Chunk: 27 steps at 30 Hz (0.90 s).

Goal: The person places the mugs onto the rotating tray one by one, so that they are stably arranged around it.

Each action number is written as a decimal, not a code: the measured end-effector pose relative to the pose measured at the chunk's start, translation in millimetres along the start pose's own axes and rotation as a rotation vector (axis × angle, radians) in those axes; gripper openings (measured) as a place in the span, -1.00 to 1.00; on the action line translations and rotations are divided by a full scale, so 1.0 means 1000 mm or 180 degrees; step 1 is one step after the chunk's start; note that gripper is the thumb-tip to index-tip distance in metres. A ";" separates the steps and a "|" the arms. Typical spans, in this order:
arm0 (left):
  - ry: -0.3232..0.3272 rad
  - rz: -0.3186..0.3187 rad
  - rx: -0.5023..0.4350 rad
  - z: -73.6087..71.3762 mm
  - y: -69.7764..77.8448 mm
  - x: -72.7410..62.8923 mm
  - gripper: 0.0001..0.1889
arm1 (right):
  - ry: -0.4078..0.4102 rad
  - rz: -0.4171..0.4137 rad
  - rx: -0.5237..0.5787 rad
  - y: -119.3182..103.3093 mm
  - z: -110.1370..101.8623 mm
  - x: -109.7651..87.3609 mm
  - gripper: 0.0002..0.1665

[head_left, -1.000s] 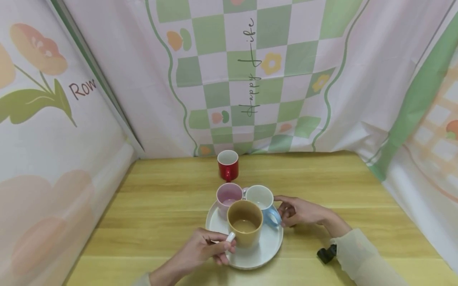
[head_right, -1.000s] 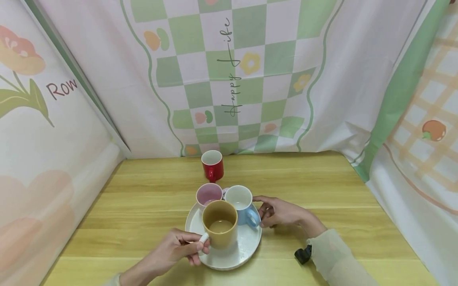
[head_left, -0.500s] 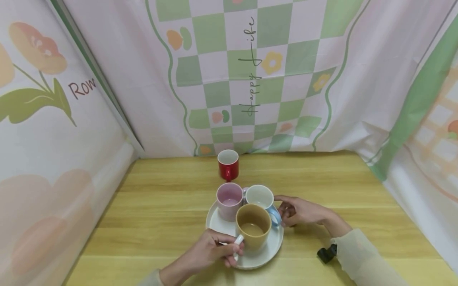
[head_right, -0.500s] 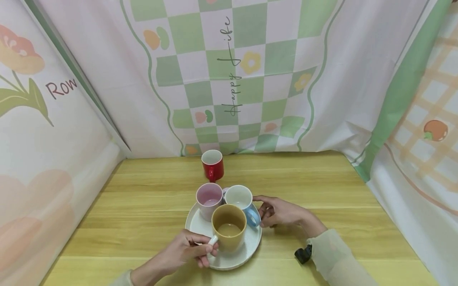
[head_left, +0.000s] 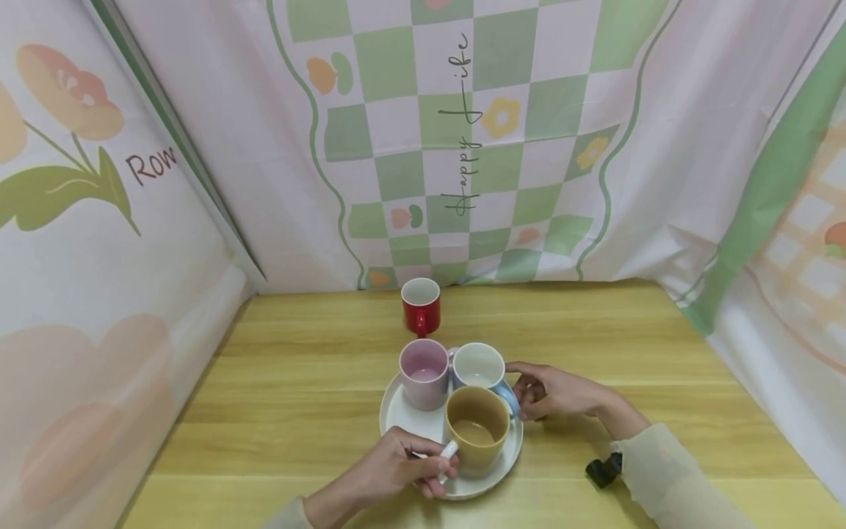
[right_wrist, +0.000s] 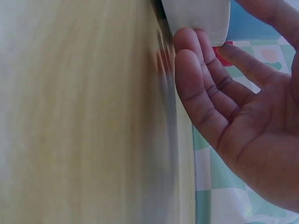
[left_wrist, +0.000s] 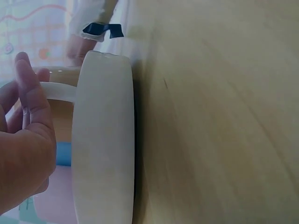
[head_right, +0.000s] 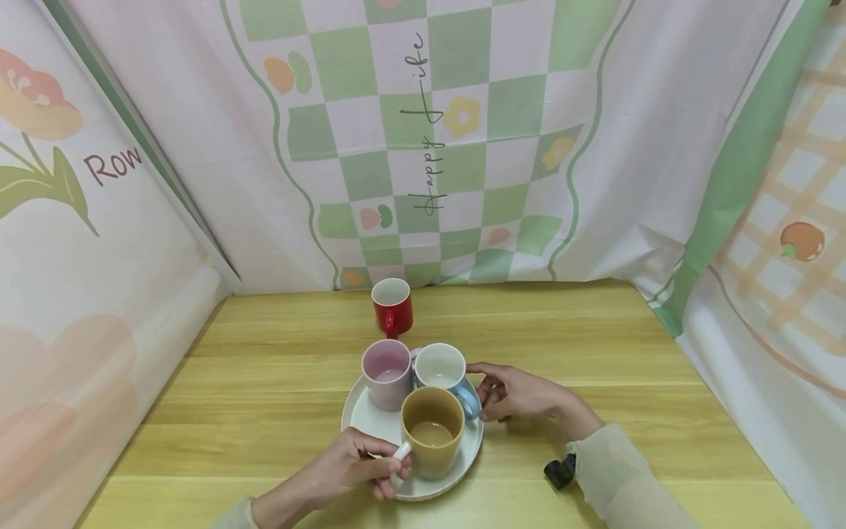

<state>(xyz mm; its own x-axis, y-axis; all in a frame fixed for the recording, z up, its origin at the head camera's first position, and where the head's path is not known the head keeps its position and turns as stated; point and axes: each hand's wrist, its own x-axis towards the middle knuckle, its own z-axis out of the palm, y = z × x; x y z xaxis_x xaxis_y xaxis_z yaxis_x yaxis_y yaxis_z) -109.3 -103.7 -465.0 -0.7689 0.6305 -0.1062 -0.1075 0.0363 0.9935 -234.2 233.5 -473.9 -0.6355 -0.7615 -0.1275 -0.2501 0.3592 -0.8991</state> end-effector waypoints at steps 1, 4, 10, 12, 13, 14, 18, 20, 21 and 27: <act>-0.0002 -0.0008 -0.0002 0.000 -0.001 0.000 -0.69 | 0.0000 -0.0002 -0.0007 0.000 0.000 0.000 -0.04; -0.0019 -0.0017 -0.0012 0.000 -0.002 0.002 -0.70 | 0.0006 0.0001 -0.0011 -0.001 0.000 0.000 -0.04; -0.0088 -0.0076 -0.0069 0.000 -0.002 0.006 -0.72 | 0.0009 0.0006 -0.0002 -0.001 0.001 0.000 -0.03; -0.0100 -0.0096 -0.0084 0.000 -0.002 0.007 -0.72 | 0.0012 0.0000 -0.0005 0.000 0.001 0.000 -0.03; -0.0104 -0.0107 -0.0094 0.000 -0.002 0.008 -0.72 | 0.0012 -0.0003 -0.0003 0.000 0.001 0.000 -0.03; -0.0110 -0.0113 -0.0104 0.000 -0.002 0.008 -0.72 | 0.0010 -0.0004 0.0000 0.000 0.001 0.000 -0.03; -0.0137 -0.0166 -0.0134 -0.001 -0.002 0.009 -0.72 | -0.0001 -0.0003 0.0019 0.000 0.001 0.000 -0.03; -0.0138 -0.0182 -0.0156 -0.001 -0.002 0.010 -0.73 | -0.0008 -0.0005 0.0027 0.000 0.000 0.000 -0.03; -0.0138 -0.0203 -0.0167 -0.002 -0.002 0.010 -0.73 | -0.0013 -0.0006 0.0030 0.000 0.000 0.000 -0.03; -0.0128 -0.0284 -0.0177 -0.004 -0.001 0.010 -0.73 | -0.0040 -0.0009 0.0031 0.001 0.000 0.001 -0.03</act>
<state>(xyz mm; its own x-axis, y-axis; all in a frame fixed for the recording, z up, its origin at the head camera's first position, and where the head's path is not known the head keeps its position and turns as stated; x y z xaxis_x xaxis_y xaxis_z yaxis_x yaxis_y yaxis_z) -119.8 -100.8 -467.4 -0.7290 0.6573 -0.1914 -0.2101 0.0512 0.9763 -235.3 233.2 -474.7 -0.6255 -0.7693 -0.1301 -0.2447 0.3518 -0.9035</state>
